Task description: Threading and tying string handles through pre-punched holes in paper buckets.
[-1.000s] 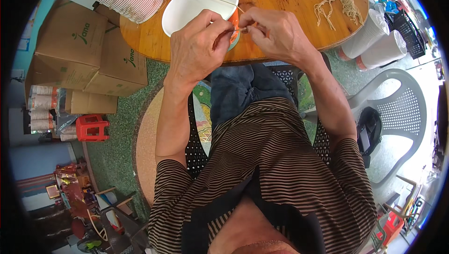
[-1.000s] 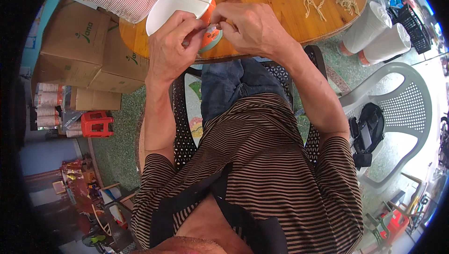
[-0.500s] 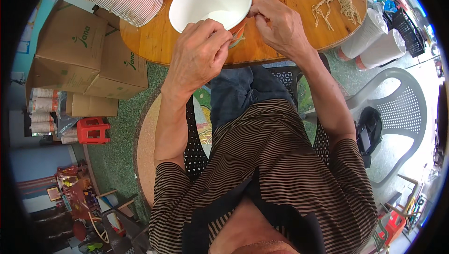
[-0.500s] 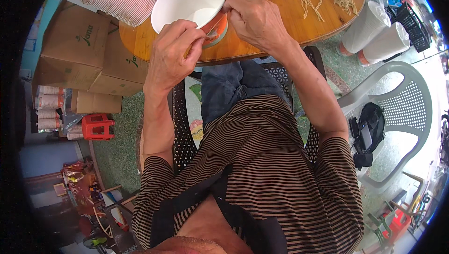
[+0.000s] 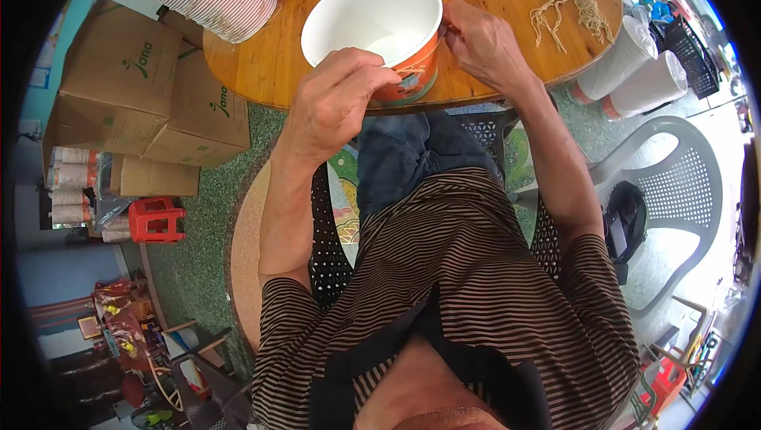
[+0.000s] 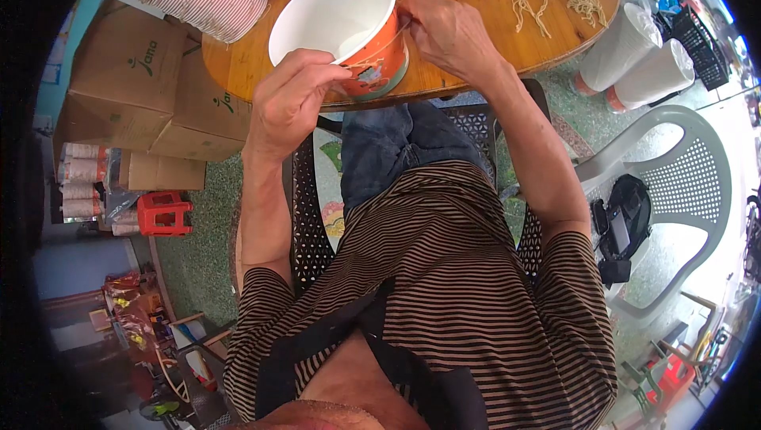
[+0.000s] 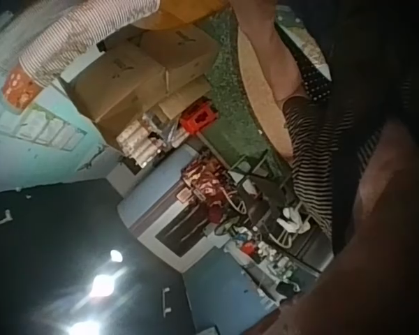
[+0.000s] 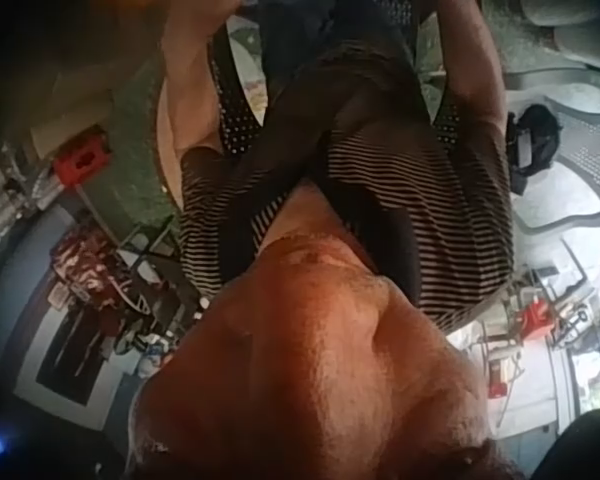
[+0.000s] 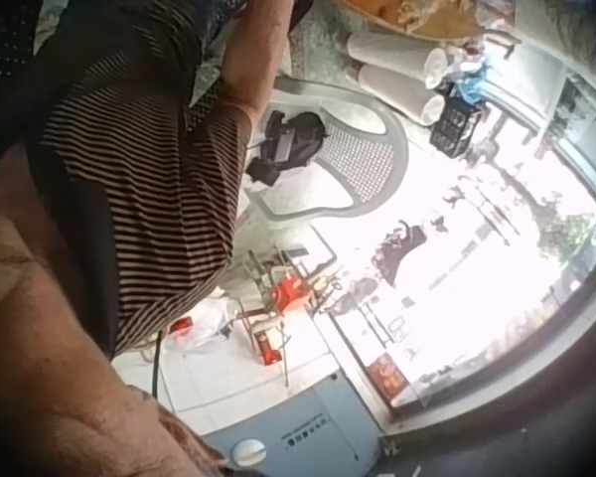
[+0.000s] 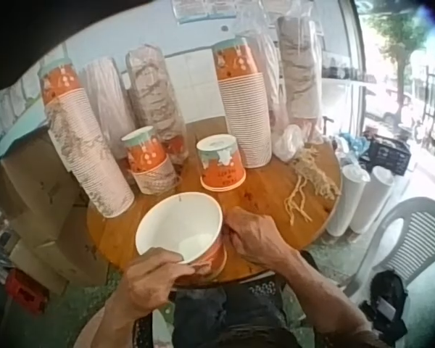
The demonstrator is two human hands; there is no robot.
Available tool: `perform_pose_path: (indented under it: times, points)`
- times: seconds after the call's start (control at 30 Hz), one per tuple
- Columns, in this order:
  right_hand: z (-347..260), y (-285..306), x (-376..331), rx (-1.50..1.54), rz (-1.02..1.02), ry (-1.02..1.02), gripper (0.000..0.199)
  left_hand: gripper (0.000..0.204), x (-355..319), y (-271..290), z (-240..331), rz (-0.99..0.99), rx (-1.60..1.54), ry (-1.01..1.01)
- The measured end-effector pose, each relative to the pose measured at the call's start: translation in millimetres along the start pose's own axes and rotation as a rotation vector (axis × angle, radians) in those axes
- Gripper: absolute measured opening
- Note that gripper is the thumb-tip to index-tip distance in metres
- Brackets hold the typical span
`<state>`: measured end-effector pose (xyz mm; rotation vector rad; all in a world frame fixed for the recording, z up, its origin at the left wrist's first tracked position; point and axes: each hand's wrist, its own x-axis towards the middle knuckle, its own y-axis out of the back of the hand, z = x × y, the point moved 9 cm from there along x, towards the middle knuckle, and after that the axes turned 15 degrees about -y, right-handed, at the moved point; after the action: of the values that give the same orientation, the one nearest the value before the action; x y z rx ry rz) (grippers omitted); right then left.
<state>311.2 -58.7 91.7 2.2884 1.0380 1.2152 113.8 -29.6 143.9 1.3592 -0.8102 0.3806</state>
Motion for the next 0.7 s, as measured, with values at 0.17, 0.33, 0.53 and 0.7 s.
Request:
perform_pose_path:
  times: [0.17,0.33,0.53,0.7]
  points:
    - [7,-6,-2,0.072,-0.102,-0.054,0.016,0.024,0,4,-6,0.056,-0.008,0.1]
    - [-48,-1,-11,0.158,-0.34,0.045,0.015,0.021,1,15,-16,0.167,0.065,0.213]
    - [-68,-9,-25,0.259,-0.165,0.209,0.015,0.025,4,13,-19,0.149,0.089,0.289]
    - [-59,-11,-20,0.285,-0.183,0.179,0.015,0.028,11,10,-17,0.047,0.075,0.228]
